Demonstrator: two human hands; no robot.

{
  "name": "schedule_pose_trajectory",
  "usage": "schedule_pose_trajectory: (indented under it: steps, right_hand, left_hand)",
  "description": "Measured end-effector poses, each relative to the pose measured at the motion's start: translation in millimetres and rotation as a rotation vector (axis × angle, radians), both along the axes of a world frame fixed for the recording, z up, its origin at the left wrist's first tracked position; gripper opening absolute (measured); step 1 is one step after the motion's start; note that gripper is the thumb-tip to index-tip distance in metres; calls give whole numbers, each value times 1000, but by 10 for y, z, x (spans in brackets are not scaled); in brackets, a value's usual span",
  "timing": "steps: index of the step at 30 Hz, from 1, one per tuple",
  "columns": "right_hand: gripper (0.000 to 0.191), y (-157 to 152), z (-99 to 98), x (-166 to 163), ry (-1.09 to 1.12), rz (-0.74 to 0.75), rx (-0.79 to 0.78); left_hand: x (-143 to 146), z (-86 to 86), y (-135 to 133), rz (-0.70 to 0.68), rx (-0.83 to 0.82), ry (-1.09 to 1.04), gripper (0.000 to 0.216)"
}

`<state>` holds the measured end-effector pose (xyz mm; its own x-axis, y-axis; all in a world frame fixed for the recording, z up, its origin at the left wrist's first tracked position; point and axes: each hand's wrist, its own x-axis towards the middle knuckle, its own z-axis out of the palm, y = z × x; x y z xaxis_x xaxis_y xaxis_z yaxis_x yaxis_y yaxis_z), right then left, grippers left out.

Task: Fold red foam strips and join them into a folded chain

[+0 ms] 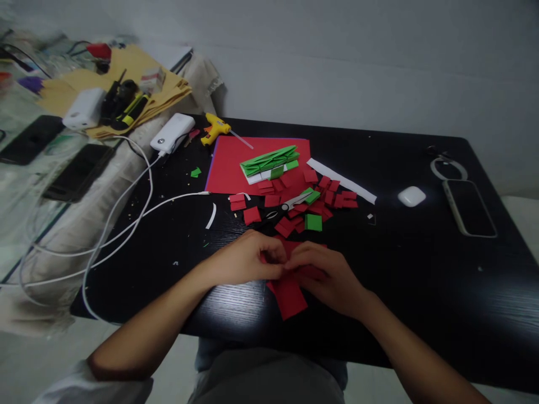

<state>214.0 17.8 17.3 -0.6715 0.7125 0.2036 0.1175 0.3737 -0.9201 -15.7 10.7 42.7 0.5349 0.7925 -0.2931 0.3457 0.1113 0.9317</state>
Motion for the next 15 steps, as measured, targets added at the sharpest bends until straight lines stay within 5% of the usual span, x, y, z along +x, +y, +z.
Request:
schedule_pose_trajectory:
  steps: [6, 11, 15]
  right_hand:
    - [20, 38, 5, -3, -44, -22, -158]
    - [9, 38, -8, 24, -2, -46, -293]
    - [11, 55, 11, 40, -37, -51, -298]
  left_hand:
    - [-64, -24, 22, -53, 64, 21, 23]
    - [-131, 9, 20, 45, 182, -76, 23]
    - [-154, 62, 8, -92, 321, -101, 44]
